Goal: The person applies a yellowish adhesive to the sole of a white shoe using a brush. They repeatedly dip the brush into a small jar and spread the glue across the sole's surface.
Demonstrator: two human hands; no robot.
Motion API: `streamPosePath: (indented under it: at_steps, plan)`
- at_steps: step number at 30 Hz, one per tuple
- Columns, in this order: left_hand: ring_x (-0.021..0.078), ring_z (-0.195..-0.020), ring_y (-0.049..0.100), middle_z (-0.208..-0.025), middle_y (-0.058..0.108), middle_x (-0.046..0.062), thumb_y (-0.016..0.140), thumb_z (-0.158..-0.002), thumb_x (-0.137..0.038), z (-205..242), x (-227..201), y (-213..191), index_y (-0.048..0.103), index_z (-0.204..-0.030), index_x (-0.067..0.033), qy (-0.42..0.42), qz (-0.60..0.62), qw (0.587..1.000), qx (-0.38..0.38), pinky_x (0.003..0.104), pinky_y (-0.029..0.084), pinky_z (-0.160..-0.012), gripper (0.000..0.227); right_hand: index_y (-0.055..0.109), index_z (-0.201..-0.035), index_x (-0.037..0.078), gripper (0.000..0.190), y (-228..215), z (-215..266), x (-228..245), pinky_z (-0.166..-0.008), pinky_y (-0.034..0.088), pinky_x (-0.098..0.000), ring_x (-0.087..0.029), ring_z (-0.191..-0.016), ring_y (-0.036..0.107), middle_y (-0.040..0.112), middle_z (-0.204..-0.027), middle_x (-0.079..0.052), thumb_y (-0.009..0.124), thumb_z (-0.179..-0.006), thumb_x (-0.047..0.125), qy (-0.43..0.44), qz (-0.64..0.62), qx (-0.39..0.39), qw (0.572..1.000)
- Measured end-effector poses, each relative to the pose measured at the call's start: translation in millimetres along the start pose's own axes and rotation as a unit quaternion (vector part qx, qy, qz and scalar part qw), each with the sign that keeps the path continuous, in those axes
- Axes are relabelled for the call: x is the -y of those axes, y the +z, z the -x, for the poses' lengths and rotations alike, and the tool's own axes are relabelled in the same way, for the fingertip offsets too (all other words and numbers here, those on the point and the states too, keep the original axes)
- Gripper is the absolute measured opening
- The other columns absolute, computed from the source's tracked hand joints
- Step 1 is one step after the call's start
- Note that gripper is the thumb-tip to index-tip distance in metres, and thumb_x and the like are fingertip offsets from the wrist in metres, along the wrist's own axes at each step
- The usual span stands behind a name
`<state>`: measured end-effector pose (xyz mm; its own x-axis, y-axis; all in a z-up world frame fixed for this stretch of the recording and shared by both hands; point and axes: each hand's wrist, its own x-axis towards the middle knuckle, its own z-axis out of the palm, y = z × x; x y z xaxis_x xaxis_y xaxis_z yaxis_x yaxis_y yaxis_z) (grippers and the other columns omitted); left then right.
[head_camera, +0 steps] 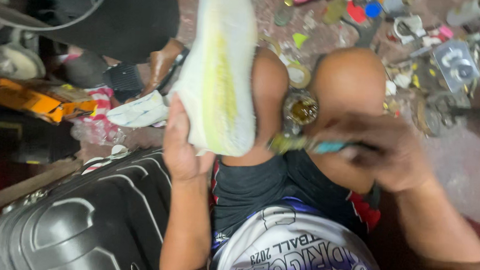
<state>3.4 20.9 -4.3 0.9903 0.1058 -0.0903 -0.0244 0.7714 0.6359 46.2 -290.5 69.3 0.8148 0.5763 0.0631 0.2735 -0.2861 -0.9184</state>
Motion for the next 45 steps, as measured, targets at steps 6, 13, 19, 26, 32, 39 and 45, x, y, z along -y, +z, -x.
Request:
streamPosePath:
  at_steps: [6, 13, 19, 26, 32, 39, 45]
  plan:
    - [0.0222, -0.13, 0.054, -0.144, 0.057, 0.018, 0.063, -0.108, -0.016, 6, -30, -7, 0.04, -0.149, 0.0055, 0.063, -0.175, 0.982, 0.009, 0.034, 0.039, -0.117, 0.053, 0.076, -0.116, 0.005, 0.027, -45, 1, 54, -0.064, 0.058, -0.0333, -0.023, -0.073, 0.074, 0.076, -0.091, -0.011, 0.071, -0.091, 0.015, 0.1, 0.368, -0.005, 0.924]
    - [0.0207, -0.133, 0.056, -0.143, 0.058, 0.017, 0.058, -0.103, -0.011, 9, -34, 0, 0.037, -0.152, 0.0036, 0.042, -0.196, 0.979, 0.019, 0.034, 0.041, -0.118, 0.055, 0.072, -0.085, 0.015, 0.012, 1, -44, 52, -0.054, 0.055, -0.0437, -0.029, -0.068, 0.073, 0.074, -0.078, -0.005, 0.064, -0.083, 0.023, 0.089, 0.505, 0.187, 0.838]
    - [0.0201, -0.131, 0.058, -0.142, 0.06, 0.019, 0.055, -0.101, -0.009, 10, -40, 12, 0.04, -0.149, 0.0072, 0.011, -0.192, 0.981, 0.018, 0.033, 0.042, -0.115, 0.053, 0.071, -0.089, 0.02, 0.015, 9, -93, 31, -0.064, 0.056, -0.0383, -0.024, -0.068, 0.074, 0.074, -0.073, -0.005, 0.06, -0.092, 0.028, 0.015, 0.607, 0.366, 0.705]
    - [0.0193, -0.128, 0.06, -0.138, 0.063, 0.018, 0.054, -0.103, -0.008, 2, -36, 13, 0.042, -0.148, 0.0075, 0.008, -0.17, 0.985, 0.018, 0.032, 0.044, -0.115, 0.049, 0.075, -0.128, 0.036, 0.035, -55, -36, 12, -0.065, 0.057, -0.03, -0.014, -0.063, 0.073, 0.079, -0.08, 0.005, 0.061, -0.095, 0.034, 0.289, 0.466, 0.221, 0.807]
    - [0.0198, -0.126, 0.06, -0.137, 0.063, 0.017, 0.054, -0.102, -0.005, -17, -28, 20, 0.046, -0.146, 0.0082, 0.003, -0.094, 0.995, -0.022, 0.033, 0.045, -0.113, 0.046, 0.074, -0.121, 0.021, 0.03, -49, 12, -9, -0.072, 0.059, -0.0289, -0.011, -0.082, 0.075, 0.082, -0.096, 0.0, 0.067, -0.092, 0.024, 0.174, 0.23, 0.108, 0.951]
    - [0.0224, -0.125, 0.062, -0.135, 0.063, 0.015, 0.056, -0.099, -0.005, -37, -28, 39, 0.05, -0.144, 0.0059, 0.005, -0.046, 0.997, -0.055, 0.037, 0.047, -0.112, 0.047, 0.069, -0.13, 0.009, 0.034, -38, 44, -42, -0.067, 0.054, -0.0294, -0.015, -0.076, 0.065, 0.079, -0.102, -0.003, 0.062, -0.097, 0.013, 0.207, 0.1, 0.05, 0.972]
    - [0.0242, -0.128, 0.06, -0.139, 0.061, 0.018, 0.06, -0.099, 0.0, -41, -16, 53, 0.043, -0.148, 0.0066, 0.033, -0.037, 0.998, -0.039, 0.04, 0.045, -0.116, 0.052, 0.06, -0.139, -0.002, 0.04, -23, 76, -60, -0.048, 0.035, -0.0224, -0.007, -0.055, 0.042, 0.051, -0.074, -0.004, 0.057, -0.099, 0.002, 0.232, -0.21, -0.094, 0.945]
